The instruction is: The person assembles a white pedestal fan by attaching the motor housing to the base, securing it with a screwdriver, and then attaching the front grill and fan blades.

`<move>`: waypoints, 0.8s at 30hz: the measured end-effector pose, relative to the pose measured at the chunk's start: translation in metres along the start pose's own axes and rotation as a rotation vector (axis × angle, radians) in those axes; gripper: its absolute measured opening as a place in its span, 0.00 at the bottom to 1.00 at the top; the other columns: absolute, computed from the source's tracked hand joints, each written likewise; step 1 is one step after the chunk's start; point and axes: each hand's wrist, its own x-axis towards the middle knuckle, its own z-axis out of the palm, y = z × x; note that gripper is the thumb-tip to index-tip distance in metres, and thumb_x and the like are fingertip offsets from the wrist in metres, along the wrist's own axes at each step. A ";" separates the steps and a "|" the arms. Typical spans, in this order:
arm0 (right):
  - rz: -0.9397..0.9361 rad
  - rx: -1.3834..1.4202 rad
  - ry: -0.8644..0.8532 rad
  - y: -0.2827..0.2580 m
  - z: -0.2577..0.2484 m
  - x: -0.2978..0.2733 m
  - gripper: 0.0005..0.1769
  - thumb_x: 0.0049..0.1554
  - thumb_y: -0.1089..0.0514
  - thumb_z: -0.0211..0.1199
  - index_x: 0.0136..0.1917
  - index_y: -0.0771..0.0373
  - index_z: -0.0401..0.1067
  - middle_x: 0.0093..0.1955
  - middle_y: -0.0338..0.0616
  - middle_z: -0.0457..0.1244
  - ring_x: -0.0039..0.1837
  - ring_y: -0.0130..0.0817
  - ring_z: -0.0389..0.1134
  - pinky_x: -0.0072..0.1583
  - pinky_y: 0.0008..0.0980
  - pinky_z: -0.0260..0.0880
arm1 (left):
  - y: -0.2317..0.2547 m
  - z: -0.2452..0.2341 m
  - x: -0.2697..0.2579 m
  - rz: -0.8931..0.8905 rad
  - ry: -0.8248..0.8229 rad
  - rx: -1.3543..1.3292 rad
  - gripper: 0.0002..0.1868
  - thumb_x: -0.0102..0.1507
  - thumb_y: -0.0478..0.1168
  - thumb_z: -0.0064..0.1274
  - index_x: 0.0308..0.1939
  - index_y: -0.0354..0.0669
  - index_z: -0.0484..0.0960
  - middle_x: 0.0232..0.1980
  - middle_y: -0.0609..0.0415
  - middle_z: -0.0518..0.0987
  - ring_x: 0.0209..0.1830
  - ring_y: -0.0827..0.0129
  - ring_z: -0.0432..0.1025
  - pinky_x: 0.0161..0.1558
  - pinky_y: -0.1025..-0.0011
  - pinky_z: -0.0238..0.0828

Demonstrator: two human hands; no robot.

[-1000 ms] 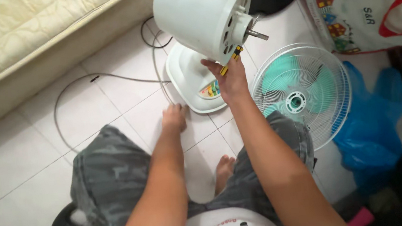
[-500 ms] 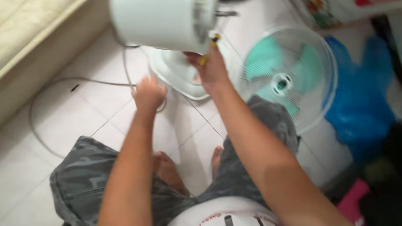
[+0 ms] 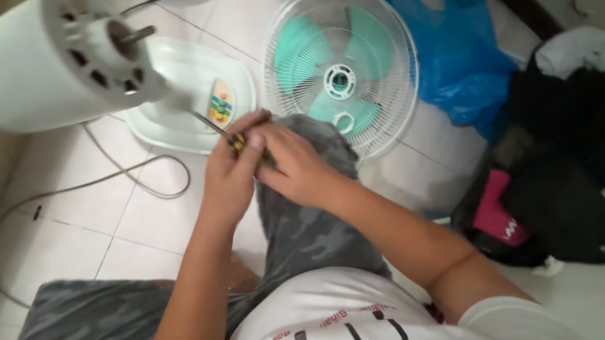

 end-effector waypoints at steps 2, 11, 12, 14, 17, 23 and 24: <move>-0.052 -0.090 0.094 0.016 -0.018 -0.031 0.20 0.60 0.58 0.62 0.63 0.66 0.68 0.62 0.55 0.64 0.64 0.55 0.66 0.67 0.43 0.66 | 0.002 0.006 -0.012 0.047 -0.044 0.059 0.20 0.70 0.35 0.50 0.66 0.34 0.74 0.65 0.48 0.77 0.65 0.67 0.71 0.67 0.70 0.66; 1.356 0.613 0.775 0.291 0.044 -0.180 0.14 0.60 0.53 0.59 0.54 0.65 0.67 0.42 0.46 0.63 0.44 0.41 0.65 0.45 0.38 0.65 | 0.001 -0.065 -0.064 -0.087 0.370 0.253 0.13 0.68 0.28 0.52 0.57 0.33 0.80 0.49 0.50 0.80 0.48 0.72 0.75 0.53 0.74 0.73; 1.375 0.530 0.732 0.307 0.056 -0.197 0.15 0.59 0.52 0.59 0.53 0.64 0.66 0.39 0.46 0.62 0.41 0.41 0.65 0.42 0.39 0.64 | -0.002 -0.070 -0.073 -0.130 0.396 0.291 0.14 0.69 0.28 0.52 0.58 0.33 0.81 0.47 0.50 0.80 0.46 0.72 0.75 0.51 0.74 0.72; 1.151 0.080 0.628 0.340 0.057 -0.193 0.19 0.58 0.51 0.63 0.58 0.64 0.67 0.46 0.48 0.65 0.50 0.46 0.68 0.51 0.43 0.67 | -0.014 -0.073 -0.080 -0.145 0.405 0.226 0.14 0.68 0.28 0.52 0.57 0.33 0.81 0.47 0.52 0.80 0.45 0.73 0.74 0.50 0.74 0.73; 0.799 -0.574 0.545 0.359 0.050 -0.170 0.32 0.53 0.53 0.69 0.68 0.63 0.66 0.64 0.59 0.62 0.66 0.59 0.62 0.64 0.51 0.64 | -0.032 -0.080 -0.097 -0.207 0.438 0.268 0.14 0.67 0.29 0.51 0.56 0.34 0.81 0.47 0.53 0.80 0.44 0.73 0.75 0.48 0.75 0.73; 0.952 -0.665 0.274 0.355 0.023 -0.126 0.36 0.45 0.53 0.72 0.66 0.57 0.65 0.64 0.59 0.58 0.64 0.59 0.61 0.63 0.50 0.64 | -0.085 -0.086 -0.081 -0.322 0.348 0.353 0.17 0.65 0.33 0.52 0.58 0.38 0.84 0.39 0.55 0.76 0.36 0.75 0.70 0.41 0.75 0.71; 0.942 -0.684 0.249 0.353 0.022 -0.129 0.34 0.44 0.52 0.72 0.62 0.59 0.66 0.61 0.58 0.60 0.63 0.59 0.62 0.62 0.50 0.65 | -0.097 -0.083 -0.071 -0.400 0.344 0.328 0.16 0.64 0.36 0.54 0.56 0.38 0.85 0.36 0.55 0.76 0.33 0.74 0.68 0.36 0.74 0.67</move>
